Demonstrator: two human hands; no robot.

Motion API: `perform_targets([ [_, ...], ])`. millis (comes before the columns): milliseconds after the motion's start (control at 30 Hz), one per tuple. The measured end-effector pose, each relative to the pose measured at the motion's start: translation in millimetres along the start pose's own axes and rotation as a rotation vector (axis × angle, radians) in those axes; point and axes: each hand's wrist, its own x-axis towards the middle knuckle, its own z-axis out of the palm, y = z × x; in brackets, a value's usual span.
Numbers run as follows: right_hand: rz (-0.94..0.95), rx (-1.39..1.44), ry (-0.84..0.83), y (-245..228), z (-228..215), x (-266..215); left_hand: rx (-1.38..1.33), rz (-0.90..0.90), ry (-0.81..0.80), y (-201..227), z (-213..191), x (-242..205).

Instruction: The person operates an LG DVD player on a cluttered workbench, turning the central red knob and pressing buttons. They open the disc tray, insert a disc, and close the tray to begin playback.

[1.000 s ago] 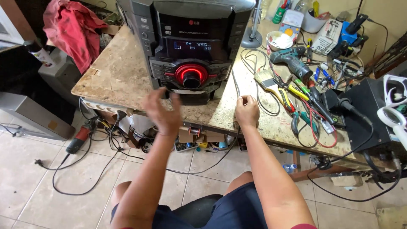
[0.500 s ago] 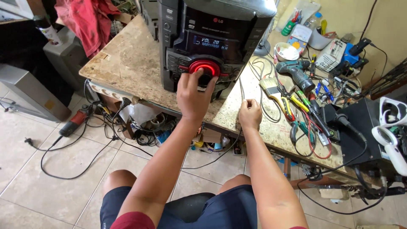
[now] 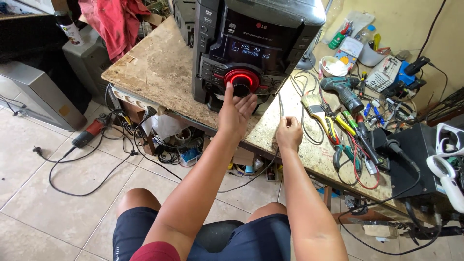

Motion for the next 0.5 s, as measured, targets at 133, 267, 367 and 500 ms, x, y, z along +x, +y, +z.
perform_targets([
  [133, 0.005, 0.004, 0.007, -2.2, -1.6, -2.6, -0.291, -0.188, -0.104, -22.2, -14.2, 25.8],
  [267, 0.012, 0.002, 0.011, -3.3, -1.1, -1.5, -0.266, -0.275, -0.197, -26.5, -17.1, 32.2],
  [367, 0.023, 0.012, 0.006, -6.0, -3.3, -1.7, -0.321, -0.334, -0.222, -33.3, -23.7, 46.8],
  [500, 0.017, 0.012, 0.011, -3.2, -0.6, 0.0, -0.405, -0.335, -0.275, -33.9, -20.2, 41.2],
])
